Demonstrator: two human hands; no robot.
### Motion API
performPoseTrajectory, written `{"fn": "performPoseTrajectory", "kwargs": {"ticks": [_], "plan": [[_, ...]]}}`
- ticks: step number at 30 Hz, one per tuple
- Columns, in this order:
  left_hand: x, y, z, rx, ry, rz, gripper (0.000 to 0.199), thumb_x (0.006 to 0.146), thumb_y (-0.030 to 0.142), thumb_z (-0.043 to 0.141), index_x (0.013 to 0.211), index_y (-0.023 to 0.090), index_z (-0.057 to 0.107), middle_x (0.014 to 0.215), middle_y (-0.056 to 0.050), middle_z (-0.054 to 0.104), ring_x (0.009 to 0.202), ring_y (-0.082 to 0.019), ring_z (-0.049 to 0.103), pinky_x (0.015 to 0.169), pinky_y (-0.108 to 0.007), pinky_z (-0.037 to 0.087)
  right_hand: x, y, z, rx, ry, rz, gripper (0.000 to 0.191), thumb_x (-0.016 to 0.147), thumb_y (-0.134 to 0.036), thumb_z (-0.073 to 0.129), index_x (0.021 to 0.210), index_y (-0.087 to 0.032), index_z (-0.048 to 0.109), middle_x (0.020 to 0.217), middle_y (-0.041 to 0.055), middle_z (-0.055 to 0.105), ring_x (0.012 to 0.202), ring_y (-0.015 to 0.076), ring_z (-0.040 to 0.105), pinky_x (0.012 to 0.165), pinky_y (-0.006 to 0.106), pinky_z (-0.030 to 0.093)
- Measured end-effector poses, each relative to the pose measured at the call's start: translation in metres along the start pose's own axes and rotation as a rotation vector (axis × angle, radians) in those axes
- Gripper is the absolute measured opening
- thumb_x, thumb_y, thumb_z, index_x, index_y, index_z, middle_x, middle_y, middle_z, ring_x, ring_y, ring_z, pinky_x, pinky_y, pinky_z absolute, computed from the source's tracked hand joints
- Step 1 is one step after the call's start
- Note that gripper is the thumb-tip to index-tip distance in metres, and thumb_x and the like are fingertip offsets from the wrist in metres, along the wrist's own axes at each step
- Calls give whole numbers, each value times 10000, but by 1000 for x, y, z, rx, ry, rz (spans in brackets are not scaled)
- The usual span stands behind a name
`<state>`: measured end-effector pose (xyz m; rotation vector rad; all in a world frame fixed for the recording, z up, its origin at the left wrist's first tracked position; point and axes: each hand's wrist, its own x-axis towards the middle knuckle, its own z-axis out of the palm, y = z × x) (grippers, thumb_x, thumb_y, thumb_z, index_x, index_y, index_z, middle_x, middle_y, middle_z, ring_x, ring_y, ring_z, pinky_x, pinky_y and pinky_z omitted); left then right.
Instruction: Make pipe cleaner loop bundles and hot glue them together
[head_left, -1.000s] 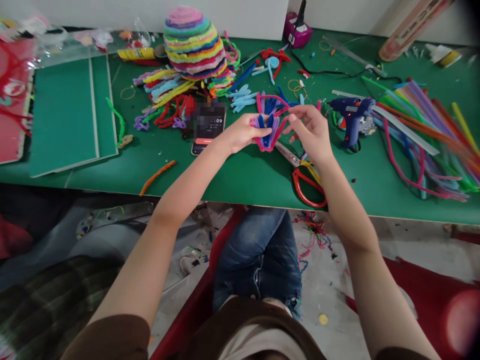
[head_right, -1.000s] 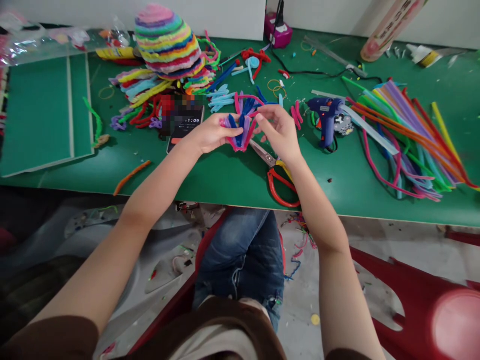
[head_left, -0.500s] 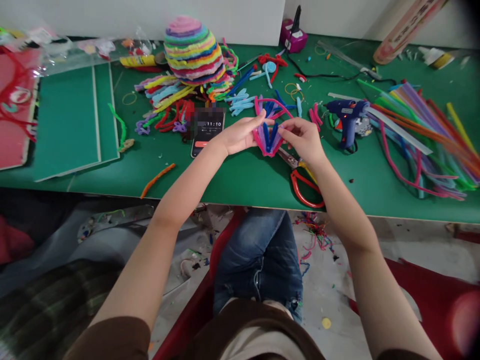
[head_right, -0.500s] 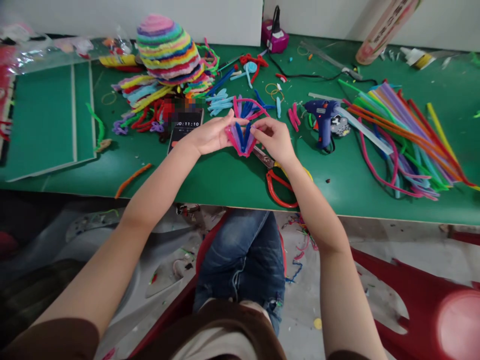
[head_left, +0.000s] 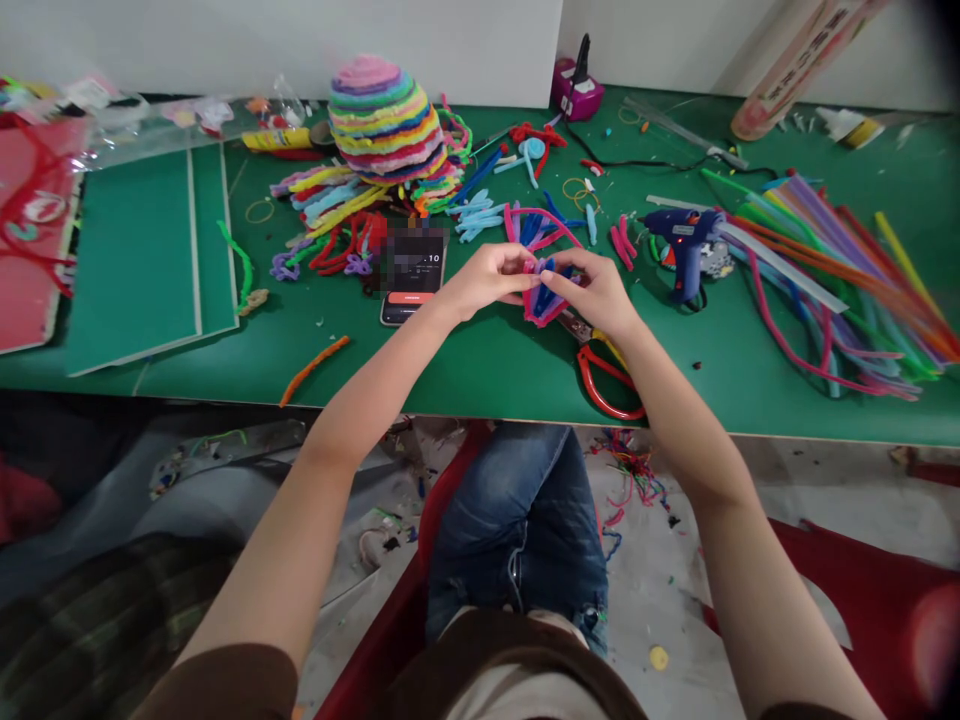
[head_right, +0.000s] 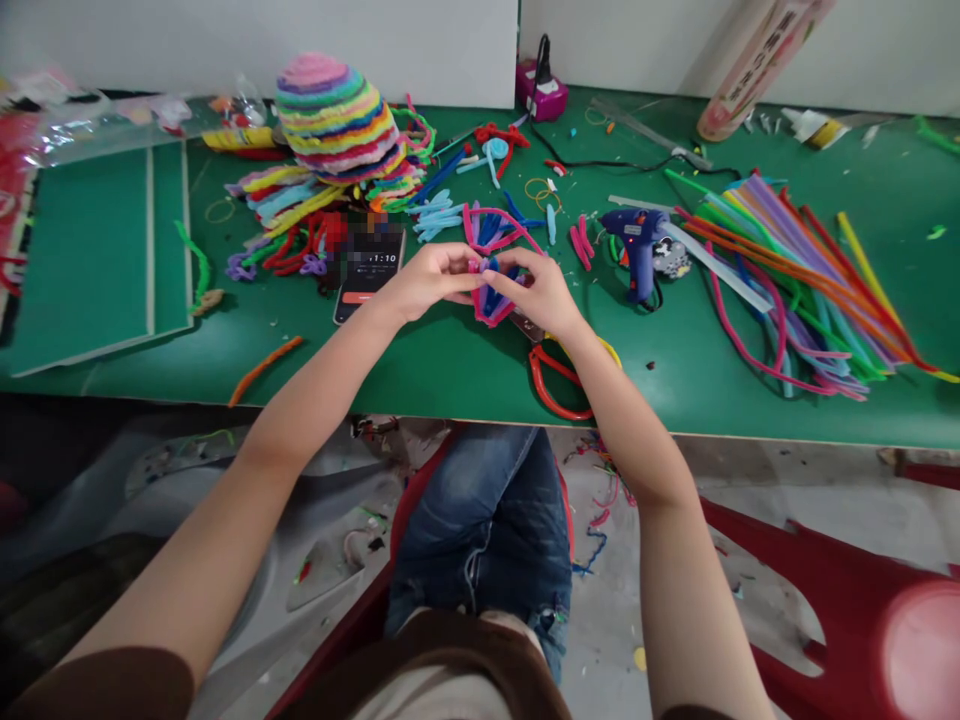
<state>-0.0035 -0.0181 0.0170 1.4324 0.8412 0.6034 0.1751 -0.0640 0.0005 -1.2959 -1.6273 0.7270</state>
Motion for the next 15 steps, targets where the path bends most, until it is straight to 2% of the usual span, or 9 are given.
{"fn": "performPoseTrajectory", "kwargs": {"ticks": [3, 6, 10, 15], "plan": [[-1, 0, 3, 15, 16, 16, 134, 753, 196, 687, 840, 150, 596, 727, 1, 592, 744, -132, 619, 802, -351, 552, 1, 3, 1, -39, 30, 4, 388, 786, -600, 602, 757, -213, 593, 725, 14, 584, 661, 139, 489, 642, 310, 414], [0, -1, 4, 17, 61, 36, 117, 758, 188, 669, 814, 160, 570, 710, 10, 590, 731, -126, 614, 782, -329, 550, 2, 6, 1, -64, 73, 11, 363, 804, -566, 591, 721, -214, 556, 676, 0, 538, 611, 125, 439, 620, 304, 388], [1, -2, 4, -6, 76, 30, 112, 770, 190, 646, 803, 169, 541, 716, 0, 610, 746, -144, 635, 774, -329, 545, 2, 5, 1, -58, 102, 2, 361, 802, -563, 592, 721, -214, 546, 672, -1, 521, 601, 124, 429, 614, 307, 382], [3, -1, 3, -25, 124, -6, 133, 788, 216, 639, 874, 178, 545, 697, 5, 600, 772, -157, 642, 810, -333, 530, 3, 6, 0, 7, 126, 33, 386, 805, -619, 570, 818, -234, 593, 676, 6, 522, 614, 140, 454, 600, 315, 404]]}}
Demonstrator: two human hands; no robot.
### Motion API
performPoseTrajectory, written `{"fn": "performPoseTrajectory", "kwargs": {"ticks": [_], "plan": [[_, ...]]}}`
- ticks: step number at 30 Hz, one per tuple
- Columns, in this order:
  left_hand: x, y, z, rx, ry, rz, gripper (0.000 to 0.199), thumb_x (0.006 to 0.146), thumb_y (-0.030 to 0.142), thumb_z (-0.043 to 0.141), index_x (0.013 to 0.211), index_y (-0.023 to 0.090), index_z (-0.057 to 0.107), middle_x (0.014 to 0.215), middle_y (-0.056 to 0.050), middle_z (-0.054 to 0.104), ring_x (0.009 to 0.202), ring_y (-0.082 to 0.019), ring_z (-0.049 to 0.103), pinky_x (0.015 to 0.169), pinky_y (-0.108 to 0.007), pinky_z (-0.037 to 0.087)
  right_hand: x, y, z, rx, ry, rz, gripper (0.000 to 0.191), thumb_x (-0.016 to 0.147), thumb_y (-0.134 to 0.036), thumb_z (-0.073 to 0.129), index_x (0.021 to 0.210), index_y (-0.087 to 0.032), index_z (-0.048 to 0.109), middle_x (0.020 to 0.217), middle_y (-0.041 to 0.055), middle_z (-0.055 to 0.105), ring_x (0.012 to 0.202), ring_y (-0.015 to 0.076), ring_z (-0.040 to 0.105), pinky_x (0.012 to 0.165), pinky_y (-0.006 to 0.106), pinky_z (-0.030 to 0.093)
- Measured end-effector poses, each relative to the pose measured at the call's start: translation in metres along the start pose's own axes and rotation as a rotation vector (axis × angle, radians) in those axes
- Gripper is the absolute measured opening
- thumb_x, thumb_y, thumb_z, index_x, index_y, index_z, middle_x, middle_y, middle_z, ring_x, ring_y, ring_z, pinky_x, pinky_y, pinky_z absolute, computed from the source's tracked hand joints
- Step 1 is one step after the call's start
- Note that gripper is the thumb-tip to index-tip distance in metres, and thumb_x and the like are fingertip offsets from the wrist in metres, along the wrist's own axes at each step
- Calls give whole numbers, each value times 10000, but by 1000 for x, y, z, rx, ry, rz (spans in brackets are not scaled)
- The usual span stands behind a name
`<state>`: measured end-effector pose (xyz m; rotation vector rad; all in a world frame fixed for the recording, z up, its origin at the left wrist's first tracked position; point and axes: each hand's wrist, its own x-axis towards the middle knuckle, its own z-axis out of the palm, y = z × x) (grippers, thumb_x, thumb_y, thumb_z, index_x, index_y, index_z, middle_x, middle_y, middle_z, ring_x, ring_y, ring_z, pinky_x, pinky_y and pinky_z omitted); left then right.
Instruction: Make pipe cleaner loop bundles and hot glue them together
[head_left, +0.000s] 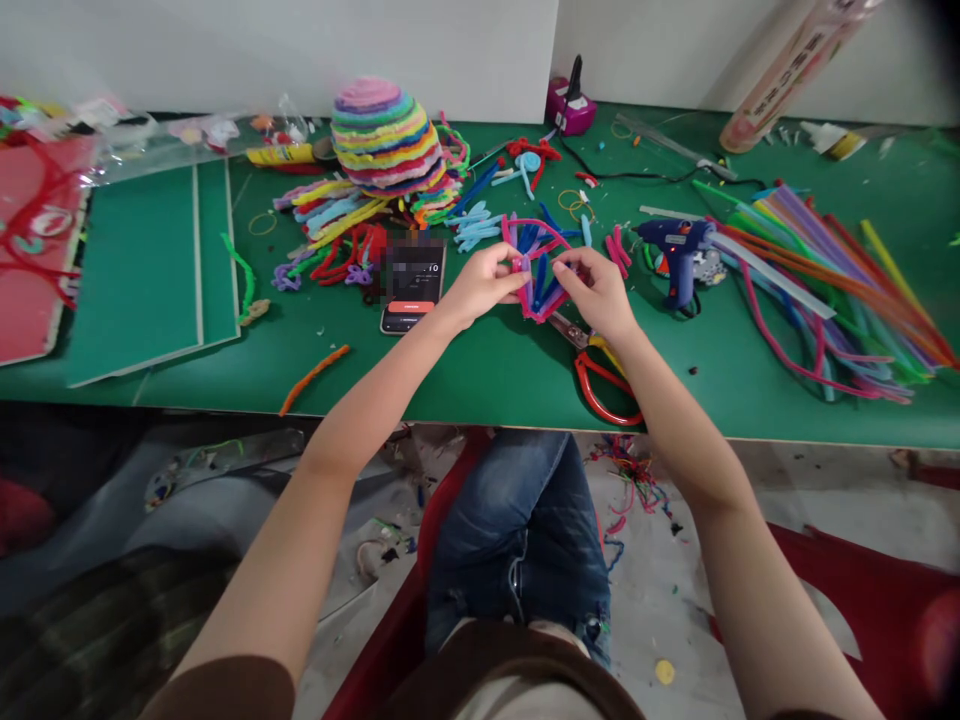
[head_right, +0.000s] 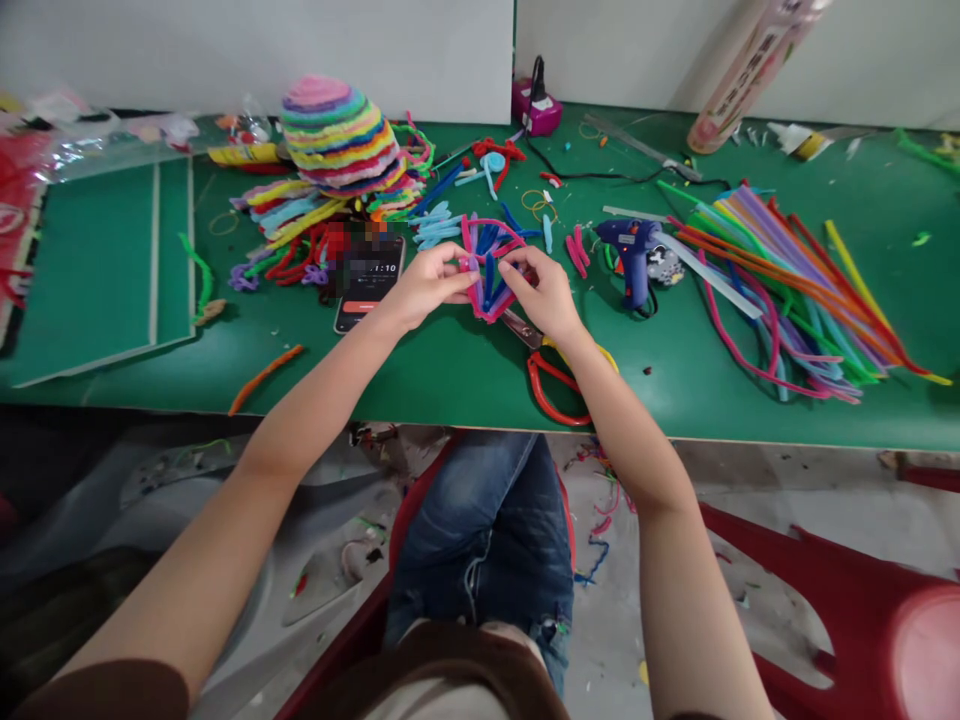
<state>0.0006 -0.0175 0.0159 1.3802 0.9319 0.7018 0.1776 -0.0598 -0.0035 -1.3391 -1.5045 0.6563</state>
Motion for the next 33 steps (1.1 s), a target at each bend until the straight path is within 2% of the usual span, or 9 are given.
{"fn": "performPoseTrajectory", "kwargs": {"ticks": [5, 11, 13, 17, 20, 26, 29, 33], "plan": [[4, -2, -1, -20, 37, -7, 112, 837, 246, 569, 915, 168, 548, 805, -30, 625, 834, -181, 665, 838, -368, 524, 2, 8, -3, 63, 14, 58, 406, 808, -634, 556, 897, -242, 616, 659, 5, 511, 617, 152, 497, 583, 323, 426], [8, -5, -3, -44, 131, 2, 65, 828, 184, 515, 891, 182, 534, 830, -18, 603, 816, -137, 645, 812, -320, 531, 5, 16, -6, 104, 9, 104, 294, 811, -467, 631, 1015, -255, 621, 710, 5, 595, 593, 146, 522, 560, 321, 456], [8, -4, -2, -71, 152, -14, 46, 817, 164, 510, 857, 183, 520, 835, -20, 599, 788, -127, 637, 797, -308, 533, 5, 19, -6, 124, 8, 94, 264, 816, -399, 629, 1037, -257, 611, 783, 14, 632, 642, 153, 565, 606, 335, 496], [9, -3, -1, -105, 180, -39, 70, 811, 139, 493, 853, 193, 501, 809, -14, 589, 767, -126, 634, 787, -303, 538, 6, 22, -6, 194, -22, 41, 293, 787, -317, 646, 1069, -269, 582, 968, 38, 662, 882, 181, 637, 771, 361, 546], [10, -4, -1, -148, 189, -38, 103, 815, 139, 481, 894, 202, 502, 816, -13, 597, 792, -132, 645, 800, -303, 536, 5, 23, -6, 210, -27, 47, 328, 765, -302, 668, 1074, -263, 566, 975, 43, 665, 897, 181, 645, 765, 357, 553], [13, -3, -5, -412, 77, -71, 213, 781, 93, 478, 958, 197, 537, 799, 9, 641, 734, -107, 639, 816, -296, 511, 4, 19, -6, 298, 21, 193, 362, 705, -359, 735, 992, -223, 562, 829, 14, 676, 739, 147, 664, 631, 293, 544], [15, -3, -7, -598, 23, -124, 245, 764, 69, 461, 955, 169, 578, 787, 0, 672, 716, -104, 635, 796, -277, 502, 3, 15, -6, 315, -17, 204, 358, 673, -386, 759, 926, -206, 581, 771, 9, 669, 713, 144, 670, 632, 290, 552], [18, -5, -8, -772, -30, -219, 180, 812, 133, 492, 947, 137, 610, 787, -27, 703, 702, -111, 645, 715, -252, 504, 2, 9, -6, 332, -35, 223, 355, 661, -416, 759, 890, -198, 595, 786, 22, 688, 720, 150, 689, 672, 308, 573]]}}
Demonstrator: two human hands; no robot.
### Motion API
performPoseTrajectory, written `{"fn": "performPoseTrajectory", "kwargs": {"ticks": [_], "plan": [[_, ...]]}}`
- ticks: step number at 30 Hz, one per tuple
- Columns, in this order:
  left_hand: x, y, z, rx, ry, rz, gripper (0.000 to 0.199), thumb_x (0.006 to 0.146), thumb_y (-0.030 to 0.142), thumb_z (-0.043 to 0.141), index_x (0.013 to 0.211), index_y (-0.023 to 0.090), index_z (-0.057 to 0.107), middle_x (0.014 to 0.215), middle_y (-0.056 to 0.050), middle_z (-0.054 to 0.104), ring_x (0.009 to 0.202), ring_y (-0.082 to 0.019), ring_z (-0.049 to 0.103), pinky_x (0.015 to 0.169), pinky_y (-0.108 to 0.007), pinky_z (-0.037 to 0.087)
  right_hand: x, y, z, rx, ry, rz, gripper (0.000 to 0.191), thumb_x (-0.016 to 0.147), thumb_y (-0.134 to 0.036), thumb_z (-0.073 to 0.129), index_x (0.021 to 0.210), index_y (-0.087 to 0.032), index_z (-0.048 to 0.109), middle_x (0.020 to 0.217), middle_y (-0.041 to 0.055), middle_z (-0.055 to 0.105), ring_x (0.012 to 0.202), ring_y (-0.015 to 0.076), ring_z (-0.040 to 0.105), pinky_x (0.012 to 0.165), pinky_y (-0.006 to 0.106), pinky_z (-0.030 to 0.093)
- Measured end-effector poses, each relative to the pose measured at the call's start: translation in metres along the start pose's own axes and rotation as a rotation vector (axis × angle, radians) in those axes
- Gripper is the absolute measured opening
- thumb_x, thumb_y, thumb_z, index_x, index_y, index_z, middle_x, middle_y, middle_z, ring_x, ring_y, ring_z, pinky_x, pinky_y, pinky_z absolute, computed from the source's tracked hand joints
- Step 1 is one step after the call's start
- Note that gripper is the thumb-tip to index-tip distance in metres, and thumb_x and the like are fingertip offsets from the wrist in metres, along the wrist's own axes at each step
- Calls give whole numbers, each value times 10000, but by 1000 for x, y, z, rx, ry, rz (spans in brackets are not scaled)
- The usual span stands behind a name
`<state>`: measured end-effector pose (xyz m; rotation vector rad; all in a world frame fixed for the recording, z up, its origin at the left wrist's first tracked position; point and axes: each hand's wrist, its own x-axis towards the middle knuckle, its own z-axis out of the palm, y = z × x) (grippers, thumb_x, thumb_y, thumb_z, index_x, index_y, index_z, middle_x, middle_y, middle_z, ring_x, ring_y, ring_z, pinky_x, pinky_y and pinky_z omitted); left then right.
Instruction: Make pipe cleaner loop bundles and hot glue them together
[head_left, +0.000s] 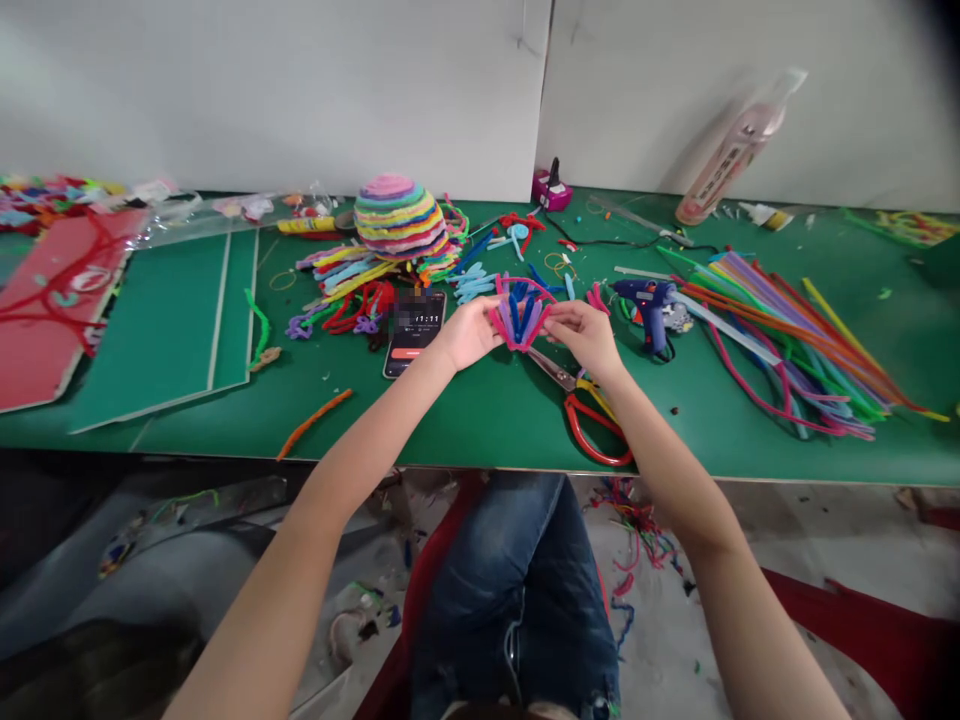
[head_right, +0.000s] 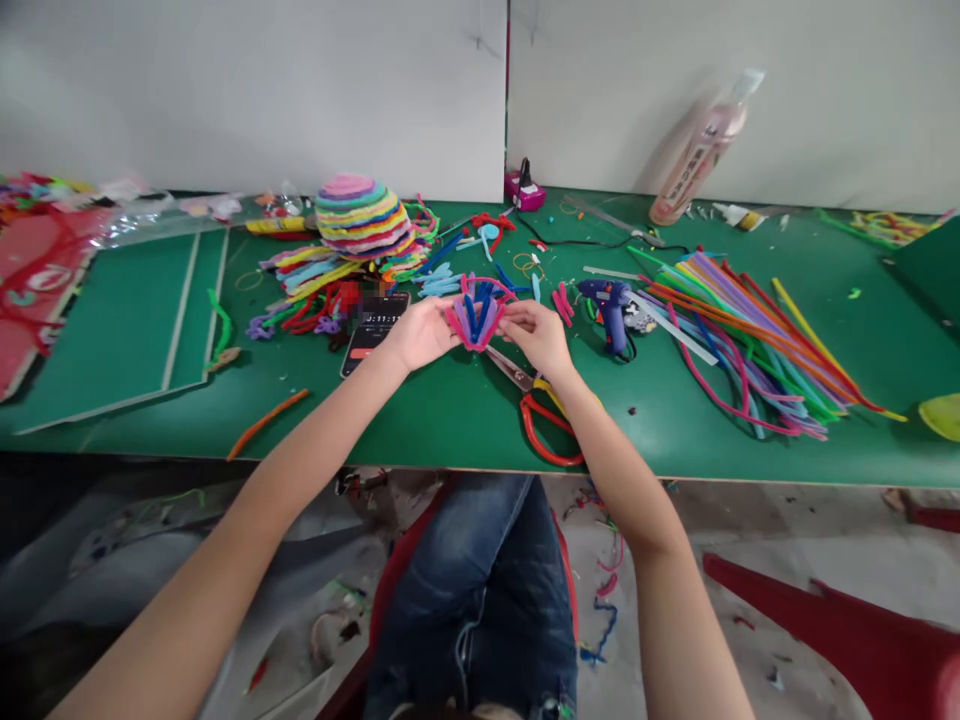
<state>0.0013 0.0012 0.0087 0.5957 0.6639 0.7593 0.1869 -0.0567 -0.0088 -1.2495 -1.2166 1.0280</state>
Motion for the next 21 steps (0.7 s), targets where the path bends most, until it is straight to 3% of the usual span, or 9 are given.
{"fn": "performPoseTrajectory", "kwargs": {"ticks": [5, 9, 12, 15, 18, 21], "plan": [[3, -2, -4, 85, 35, 14, 294, 764, -23, 496, 979, 131, 623, 817, -22, 721, 647, -88, 651, 638, -220, 497, 2, -8, -11, -93, 85, -28, 269, 737, -392, 676, 904, -198, 592, 802, 32, 694, 700, 157, 689, 623, 296, 549], [3, -1, -6, 151, 1, 9, 279, 782, -13, 499, 986, 124, 630, 886, -75, 728, 742, -124, 683, 652, -237, 514, 6, -16, -29, -511, 215, -93, 180, 791, -264, 595, 940, -169, 632, 881, 63, 707, 693, 162, 653, 675, 325, 523], [3, 1, -8, 280, 16, 46, 273, 753, 11, 577, 990, 128, 641, 927, -85, 722, 770, -131, 675, 651, -239, 512, 10, -20, -31, -877, 133, 17, 235, 791, -268, 626, 999, -162, 652, 950, 90, 713, 825, 216, 656, 770, 362, 505], [3, 0, -11, 402, 45, 76, 323, 704, 38, 662, 1009, 141, 636, 962, -83, 711, 834, -148, 669, 681, -262, 518, 16, -19, -22, -1080, 73, 125, 305, 820, -345, 623, 1067, -168, 646, 1041, 136, 693, 949, 282, 646, 759, 381, 498], [1, 0, -14, 567, 41, 123, 431, 653, 79, 746, 1058, 148, 615, 967, -81, 705, 866, -162, 665, 750, -306, 518, 22, -13, -18, -1108, 100, 91, 187, 837, -286, 593, 972, -182, 671, 999, 135, 704, 929, 281, 654, 744, 373, 494], [-3, 1, -15, 757, -11, 154, 561, 626, 139, 800, 1142, 169, 583, 966, -75, 704, 884, -166, 663, 820, -341, 505, 25, -6, -23, -982, 149, 19, 155, 864, -272, 544, 876, -191, 676, 898, 84, 728, 842, 227, 672, 757, 335, 493]]}}
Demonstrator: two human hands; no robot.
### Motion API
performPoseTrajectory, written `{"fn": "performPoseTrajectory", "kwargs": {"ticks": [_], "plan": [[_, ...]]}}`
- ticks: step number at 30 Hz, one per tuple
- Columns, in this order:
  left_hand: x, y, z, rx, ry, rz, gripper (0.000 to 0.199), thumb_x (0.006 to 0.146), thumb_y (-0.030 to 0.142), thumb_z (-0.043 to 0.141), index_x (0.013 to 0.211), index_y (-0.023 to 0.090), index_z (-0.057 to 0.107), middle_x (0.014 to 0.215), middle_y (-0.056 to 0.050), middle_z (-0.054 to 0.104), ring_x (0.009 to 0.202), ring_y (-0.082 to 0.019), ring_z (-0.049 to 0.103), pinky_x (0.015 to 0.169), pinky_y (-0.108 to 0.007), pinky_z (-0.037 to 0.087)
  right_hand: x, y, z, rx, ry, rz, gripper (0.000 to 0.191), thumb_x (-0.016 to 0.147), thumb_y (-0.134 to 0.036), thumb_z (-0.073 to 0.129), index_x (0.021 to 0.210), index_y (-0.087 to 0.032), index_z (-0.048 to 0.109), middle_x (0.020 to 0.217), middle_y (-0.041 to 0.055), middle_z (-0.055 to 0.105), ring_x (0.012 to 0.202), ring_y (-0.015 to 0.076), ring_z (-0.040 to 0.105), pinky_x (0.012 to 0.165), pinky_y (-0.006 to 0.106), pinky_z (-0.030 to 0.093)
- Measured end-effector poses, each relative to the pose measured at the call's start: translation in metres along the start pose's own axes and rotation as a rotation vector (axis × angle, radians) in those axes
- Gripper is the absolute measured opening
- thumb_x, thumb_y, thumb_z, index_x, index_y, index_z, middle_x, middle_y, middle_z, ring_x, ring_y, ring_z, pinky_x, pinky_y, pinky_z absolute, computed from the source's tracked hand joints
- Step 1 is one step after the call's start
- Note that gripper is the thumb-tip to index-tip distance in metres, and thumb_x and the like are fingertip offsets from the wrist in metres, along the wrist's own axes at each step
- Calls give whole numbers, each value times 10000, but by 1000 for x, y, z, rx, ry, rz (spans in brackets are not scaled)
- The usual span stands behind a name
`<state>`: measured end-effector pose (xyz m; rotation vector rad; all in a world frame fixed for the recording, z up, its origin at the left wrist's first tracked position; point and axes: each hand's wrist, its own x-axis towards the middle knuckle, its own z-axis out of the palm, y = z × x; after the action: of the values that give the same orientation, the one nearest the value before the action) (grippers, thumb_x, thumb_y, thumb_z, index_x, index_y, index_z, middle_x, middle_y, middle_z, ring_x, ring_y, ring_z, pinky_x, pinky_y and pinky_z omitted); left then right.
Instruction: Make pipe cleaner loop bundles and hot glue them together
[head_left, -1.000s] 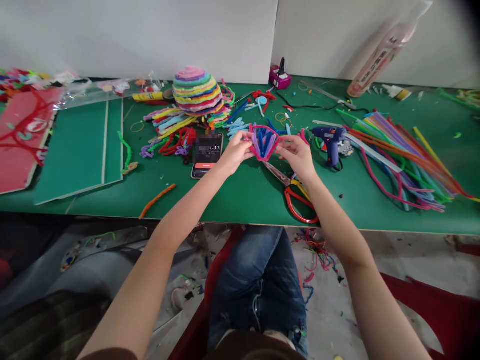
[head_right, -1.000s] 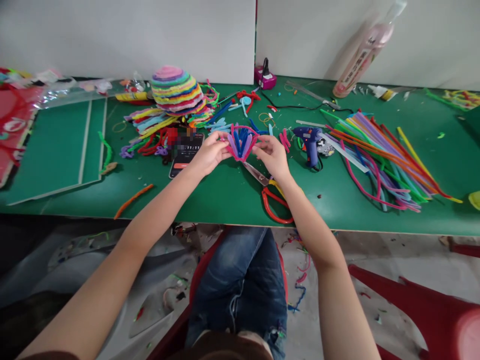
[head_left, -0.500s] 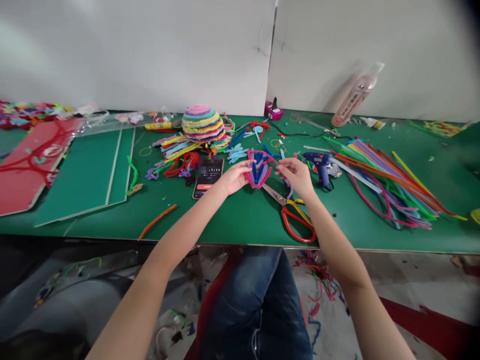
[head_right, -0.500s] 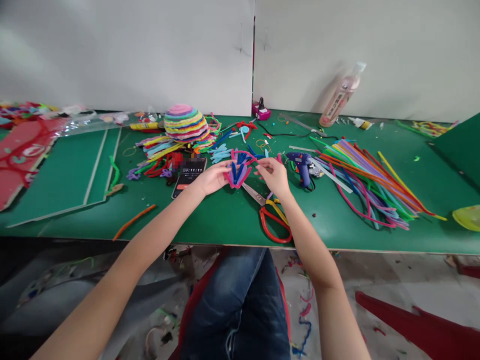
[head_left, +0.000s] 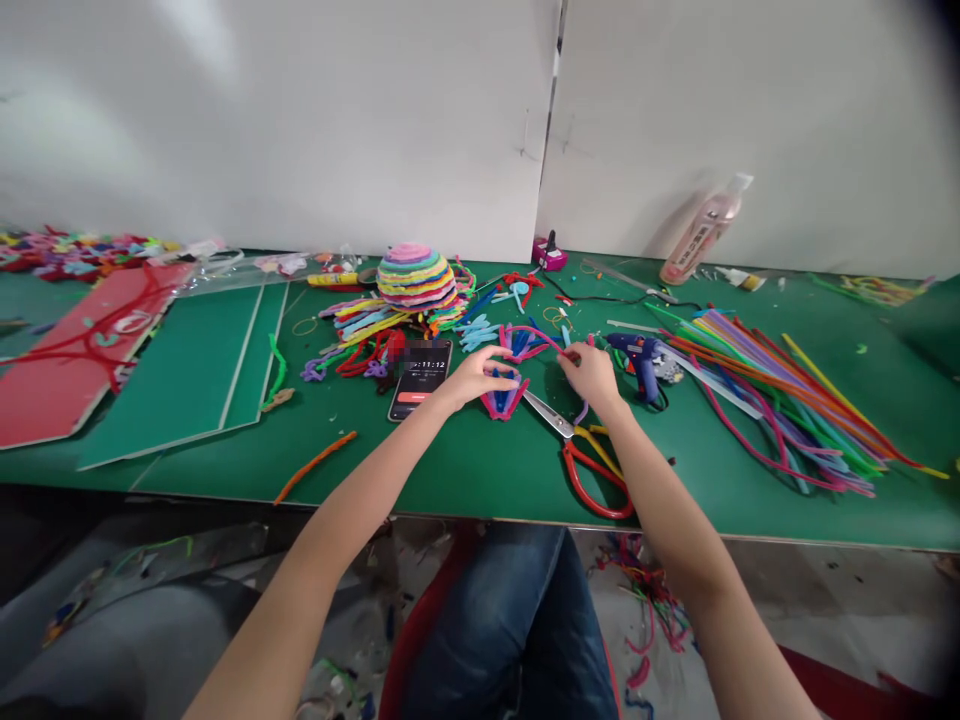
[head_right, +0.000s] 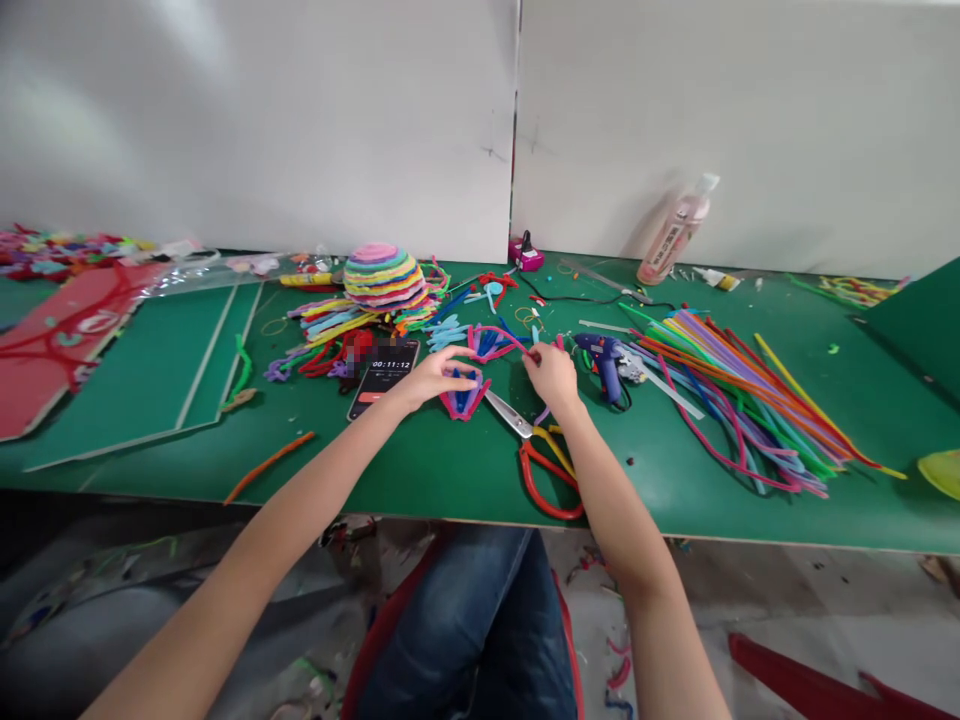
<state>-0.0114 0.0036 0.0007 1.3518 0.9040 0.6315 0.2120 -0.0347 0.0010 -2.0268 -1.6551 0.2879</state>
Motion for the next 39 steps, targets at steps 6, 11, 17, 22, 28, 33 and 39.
{"fn": "performPoseTrajectory", "kwargs": {"ticks": [6, 11, 17, 22, 28, 33, 39], "plan": [[1, 1, -1, 188, -29, 36, 305, 679, 117, 732, 971, 156, 654, 944, -67, 702, 959, -182, 648, 875, -346, 483, -5, 10, -9, -5, 133, 45, 209, 870, -291, 538, 961, -159, 672, 776, 95, 709, 782, 250, 672, 763, 355, 483], [5, 0, 0, 148, 39, 32, 142, 815, 156, 595, 939, 162, 663, 980, -61, 717, 936, -161, 655, 933, -358, 454, -15, -4, -17, -130, 197, -6, 328, 872, -307, 546, 1144, -135, 607, 1060, 172, 665, 865, 274, 648, 747, 384, 479], [-2, 8, 4, -31, 5, 24, 235, 928, 301, 472, 991, 159, 648, 926, -71, 726, 968, -184, 663, 905, -354, 466, -28, -26, -4, 420, -61, -213, 331, 816, -450, 611, 1011, -183, 628, 855, 37, 685, 568, 108, 562, 599, 264, 471], [-8, 14, 8, -135, -65, 55, 189, 864, 251, 574, 1013, 146, 627, 1024, -90, 709, 1026, -183, 651, 927, -341, 470, -36, -31, 18, 631, -314, -164, 287, 788, -475, 611, 828, -192, 582, 695, -2, 645, 471, 106, 554, 480, 244, 422], [-8, 15, 4, 44, -32, 107, 194, 744, 110, 635, 936, 141, 650, 1013, -74, 695, 955, -157, 656, 931, -342, 460, -31, -25, 21, 588, -201, -178, 211, 793, -401, 592, 754, -194, 582, 663, -7, 621, 543, 109, 536, 540, 246, 401], [-6, 9, 2, 217, 18, 117, 233, 733, 152, 675, 963, 165, 645, 876, -35, 673, 816, -141, 624, 804, -325, 481, -30, -26, 20, 605, -129, -202, 189, 797, -372, 585, 809, -184, 602, 774, 19, 650, 616, 112, 543, 596, 252, 419], [-7, 7, 8, 243, -6, 210, 180, 730, 186, 689, 902, 165, 639, 834, -26, 659, 784, -136, 609, 769, -303, 479, -32, -27, 18, 616, -121, -238, 161, 800, -341, 577, 820, -183, 602, 763, 16, 640, 645, 119, 549, 620, 259, 423]]}}
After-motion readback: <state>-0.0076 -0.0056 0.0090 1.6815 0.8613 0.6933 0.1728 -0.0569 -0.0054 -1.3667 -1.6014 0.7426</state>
